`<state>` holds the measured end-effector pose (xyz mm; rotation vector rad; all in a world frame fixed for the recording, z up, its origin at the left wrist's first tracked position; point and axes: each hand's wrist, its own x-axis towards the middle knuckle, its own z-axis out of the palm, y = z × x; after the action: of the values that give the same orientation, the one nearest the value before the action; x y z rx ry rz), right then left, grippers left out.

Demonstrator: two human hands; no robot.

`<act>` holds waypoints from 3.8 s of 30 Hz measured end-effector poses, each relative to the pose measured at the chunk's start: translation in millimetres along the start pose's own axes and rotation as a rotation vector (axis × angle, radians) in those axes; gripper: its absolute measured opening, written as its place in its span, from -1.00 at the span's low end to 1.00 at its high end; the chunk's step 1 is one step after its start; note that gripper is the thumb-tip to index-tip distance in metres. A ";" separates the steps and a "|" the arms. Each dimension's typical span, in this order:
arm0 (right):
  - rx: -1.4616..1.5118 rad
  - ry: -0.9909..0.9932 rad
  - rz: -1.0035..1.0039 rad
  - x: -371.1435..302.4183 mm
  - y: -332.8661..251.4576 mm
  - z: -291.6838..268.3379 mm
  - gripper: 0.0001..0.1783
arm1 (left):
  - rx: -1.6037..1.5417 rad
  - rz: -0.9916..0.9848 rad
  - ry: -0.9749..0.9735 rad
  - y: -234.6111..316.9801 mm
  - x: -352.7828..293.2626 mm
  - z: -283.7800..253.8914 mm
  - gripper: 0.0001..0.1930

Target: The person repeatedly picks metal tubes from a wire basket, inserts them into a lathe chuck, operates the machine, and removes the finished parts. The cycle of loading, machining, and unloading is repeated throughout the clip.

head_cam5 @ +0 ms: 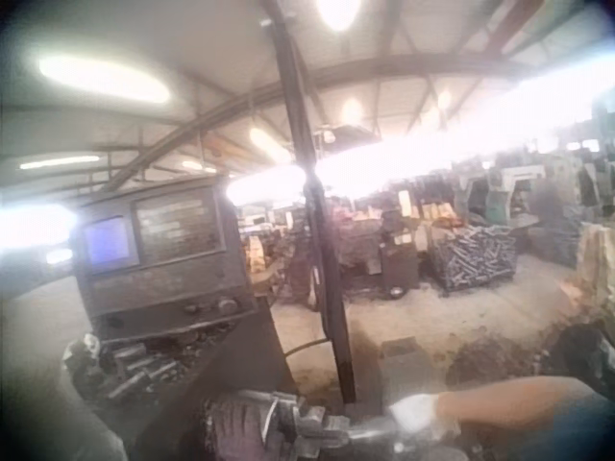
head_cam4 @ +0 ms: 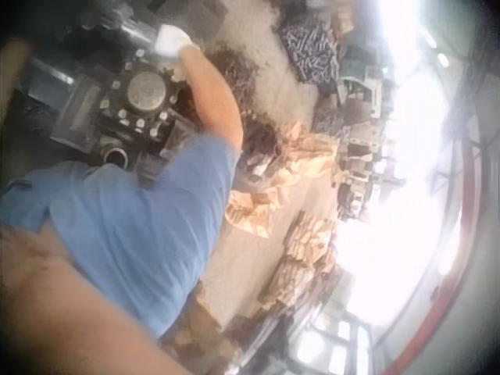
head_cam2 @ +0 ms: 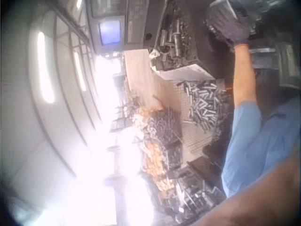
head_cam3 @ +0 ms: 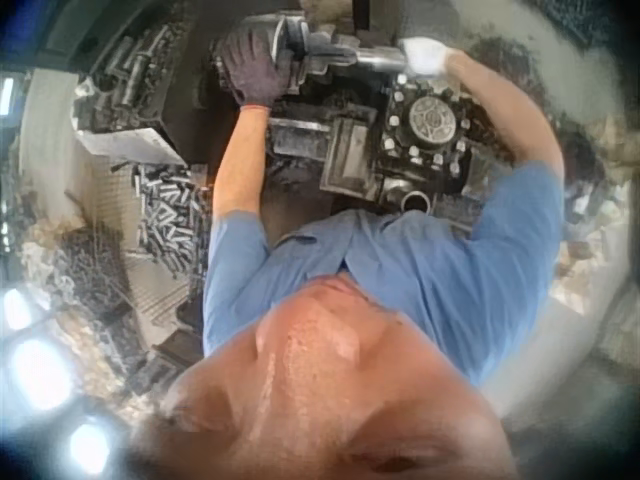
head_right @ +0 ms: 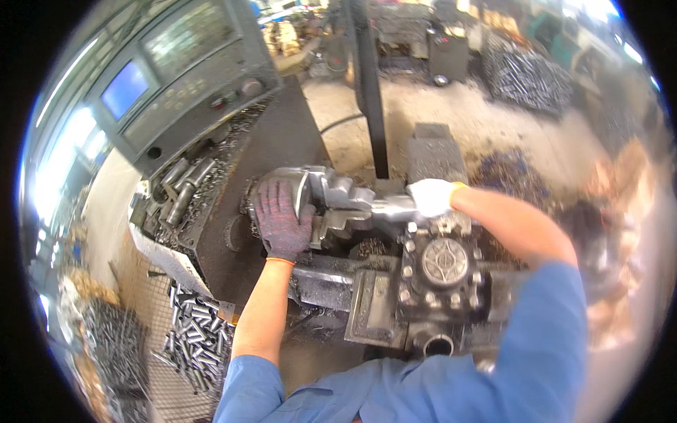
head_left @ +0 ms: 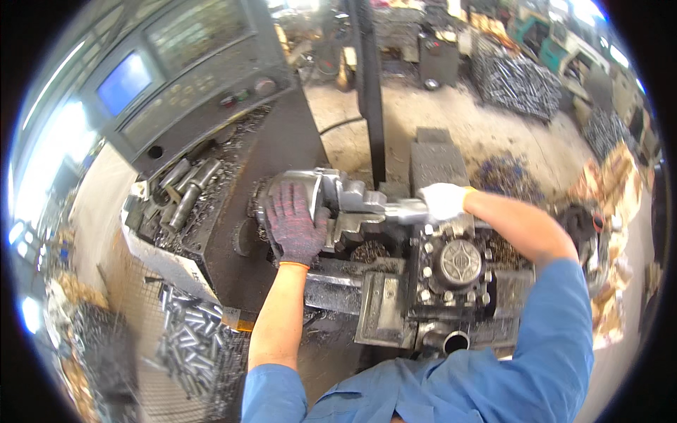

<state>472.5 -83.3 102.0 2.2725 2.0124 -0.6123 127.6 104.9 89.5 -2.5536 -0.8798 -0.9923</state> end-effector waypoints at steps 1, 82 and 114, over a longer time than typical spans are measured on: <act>-0.014 0.024 -0.003 -22.0 18.5 -7.1 -0.25 | 0.008 -0.003 0.007 0.1 -2.1 1.4 -0.13; 0.601 0.382 0.405 -136.1 -270.5 181.8 -0.49 | -2.069 -1.224 -1.073 6.7 -212.8 -74.9 -0.51; 0.223 -0.025 -0.010 38.6 -59.7 -3.9 -0.23 | -1.577 -1.574 0.184 -112.2 -380.8 -75.0 -0.60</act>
<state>419.1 -36.5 106.7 2.3596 2.0381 -0.9027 -203.3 -9.1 -112.2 -1.6338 -3.0086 -3.1853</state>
